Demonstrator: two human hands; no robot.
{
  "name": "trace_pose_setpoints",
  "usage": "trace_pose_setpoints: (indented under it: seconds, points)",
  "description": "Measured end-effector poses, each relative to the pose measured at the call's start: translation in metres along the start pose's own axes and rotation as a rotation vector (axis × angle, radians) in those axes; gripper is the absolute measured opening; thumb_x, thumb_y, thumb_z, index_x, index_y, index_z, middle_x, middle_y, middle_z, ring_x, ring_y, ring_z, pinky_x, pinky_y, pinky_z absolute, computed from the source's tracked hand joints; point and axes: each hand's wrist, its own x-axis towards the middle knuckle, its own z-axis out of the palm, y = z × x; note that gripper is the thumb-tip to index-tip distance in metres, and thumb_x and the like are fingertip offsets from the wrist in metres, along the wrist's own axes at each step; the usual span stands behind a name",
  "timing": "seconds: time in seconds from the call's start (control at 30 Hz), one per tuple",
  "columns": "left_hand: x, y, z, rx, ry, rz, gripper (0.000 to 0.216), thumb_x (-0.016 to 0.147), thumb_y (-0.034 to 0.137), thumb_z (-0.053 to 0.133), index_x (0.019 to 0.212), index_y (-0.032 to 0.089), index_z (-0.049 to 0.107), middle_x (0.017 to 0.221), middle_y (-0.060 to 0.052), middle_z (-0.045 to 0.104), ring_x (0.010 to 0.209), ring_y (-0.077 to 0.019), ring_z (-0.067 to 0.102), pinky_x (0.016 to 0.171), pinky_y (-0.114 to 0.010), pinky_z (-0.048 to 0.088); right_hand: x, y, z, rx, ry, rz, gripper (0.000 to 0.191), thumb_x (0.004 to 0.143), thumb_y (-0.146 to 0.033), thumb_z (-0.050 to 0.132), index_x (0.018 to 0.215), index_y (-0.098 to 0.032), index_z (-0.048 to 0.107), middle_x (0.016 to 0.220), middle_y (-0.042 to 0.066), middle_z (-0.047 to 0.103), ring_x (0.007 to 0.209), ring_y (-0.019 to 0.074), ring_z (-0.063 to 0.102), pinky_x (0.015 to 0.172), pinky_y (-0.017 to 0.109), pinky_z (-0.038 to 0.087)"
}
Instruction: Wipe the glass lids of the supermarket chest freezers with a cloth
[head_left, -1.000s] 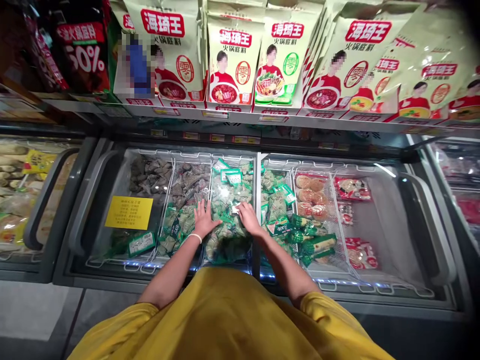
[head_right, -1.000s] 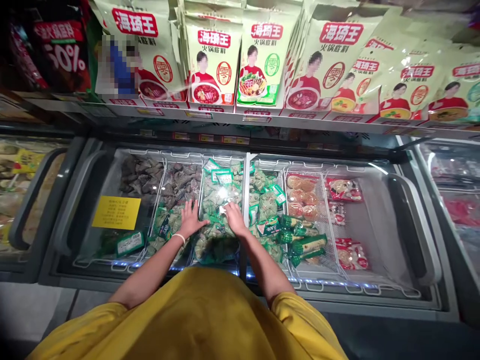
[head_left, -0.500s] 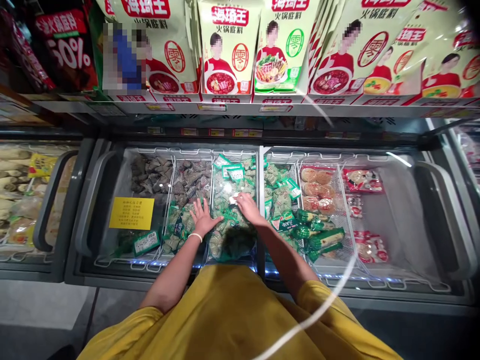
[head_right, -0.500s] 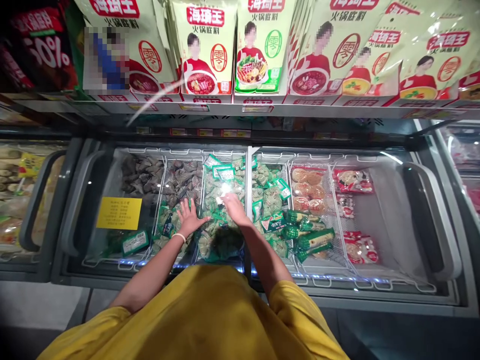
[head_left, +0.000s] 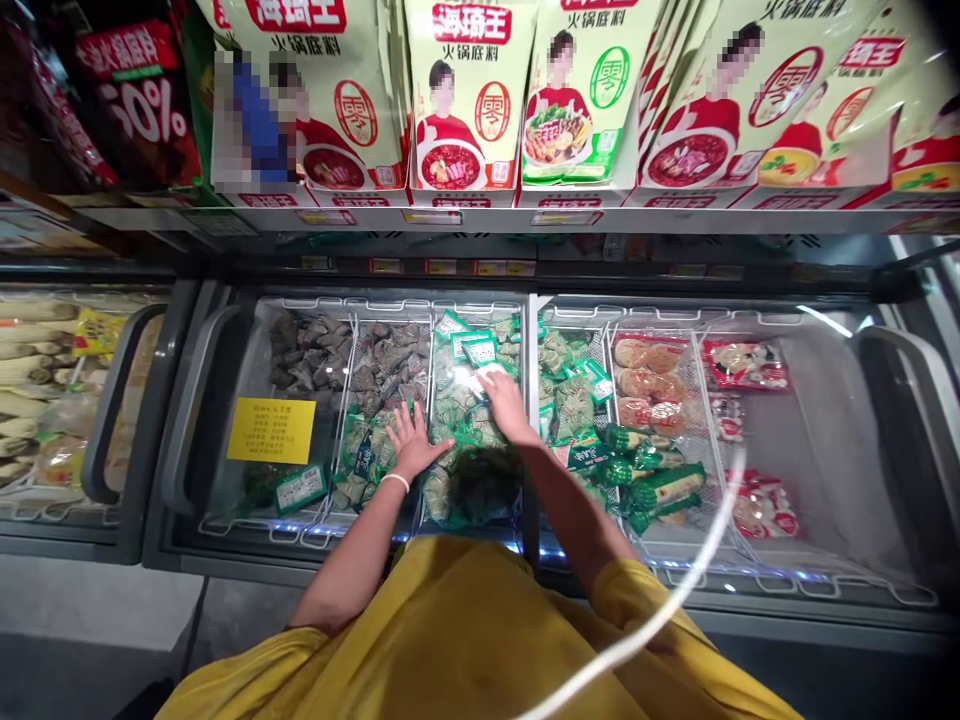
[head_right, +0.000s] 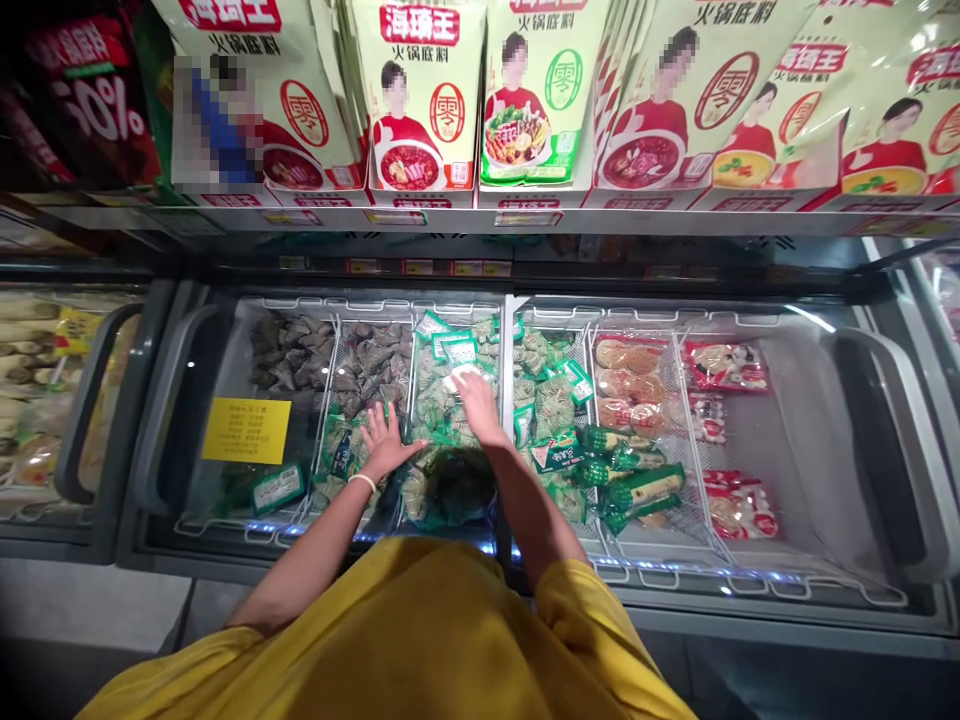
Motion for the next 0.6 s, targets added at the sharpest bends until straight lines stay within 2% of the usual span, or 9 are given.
trace_pose_setpoints:
  seconds: [0.1,0.17,0.27,0.33,0.4,0.5,0.6]
  points:
    - [0.001,-0.001,0.000,0.005,-0.017,-0.006,0.131,0.074,0.082,0.061,0.164,0.015,-0.005,0.169,-0.018,-0.015,0.155,-0.0405,-0.018,0.120,-0.069,-0.002,0.007,0.037,-0.022,-0.036,0.116,0.231,0.064,0.088,0.001,0.036,0.147,-0.013,0.054,0.156,0.013,0.048,0.151,0.0249,0.029,0.126,0.049,0.021]
    - [0.001,0.000,0.001,0.018,-0.012,-0.014,0.130,0.074,0.082,0.061,0.164,0.014,-0.004,0.169,-0.018,-0.015,0.155,-0.0408,-0.018,0.120,-0.068,-0.002,0.009,0.033,-0.019,-0.043,0.123,0.269,0.068,0.086,0.005,0.032,0.151,-0.009,0.048,0.160,0.015,0.042,0.154,0.0243,0.022,0.127,0.048,0.019]
    - [0.001,0.001,0.003,0.038,0.005,-0.020,0.129,0.075,0.081,0.061,0.164,0.013,-0.002,0.170,-0.019,-0.012,0.155,-0.0406,-0.017,0.120,-0.068,-0.003,0.010,-0.005,0.007,0.007,0.008,0.123,0.072,0.086,0.007,0.030,0.155,-0.009,0.042,0.162,0.015,0.039,0.155,0.0216,0.020,0.127,0.045,0.018]
    - [0.001,0.001,0.003,0.043,0.008,-0.021,0.126,0.076,0.081,0.059,0.164,0.013,-0.001,0.170,-0.019,-0.011,0.155,-0.0400,-0.016,0.120,-0.068,-0.002,0.013,-0.030,0.024,0.068,-0.087,-0.024,0.069,0.088,0.005,0.034,0.153,-0.015,0.046,0.161,0.011,0.041,0.155,0.0203,0.022,0.128,0.044,0.020]
    - [0.001,0.001,0.003,0.046,0.004,-0.022,0.124,0.077,0.081,0.057,0.164,0.013,0.000,0.170,-0.019,-0.010,0.155,-0.0396,-0.016,0.120,-0.068,-0.001,0.017,-0.039,0.030,0.119,-0.135,-0.118,0.064,0.091,0.000,0.039,0.150,-0.023,0.051,0.160,0.006,0.044,0.154,0.0197,0.025,0.127,0.043,0.023]
    - [0.001,0.000,0.002,0.052,-0.006,-0.025,0.125,0.077,0.080,0.058,0.164,0.013,0.000,0.170,-0.020,-0.010,0.155,-0.0401,-0.016,0.120,-0.068,0.000,0.026,-0.018,0.018,0.136,-0.108,-0.107,0.062,0.092,-0.003,0.043,0.148,-0.027,0.054,0.159,0.005,0.045,0.153,0.0203,0.029,0.126,0.045,0.025]
    - [0.001,0.000,0.002,0.048,-0.007,-0.019,0.126,0.076,0.080,0.061,0.164,0.013,-0.001,0.170,-0.020,-0.011,0.155,-0.0404,-0.016,0.120,-0.069,0.000,0.032,0.010,0.001,0.096,0.032,0.082,0.066,0.088,0.001,0.038,0.149,-0.020,0.052,0.159,0.010,0.045,0.153,0.0216,0.028,0.126,0.046,0.023]
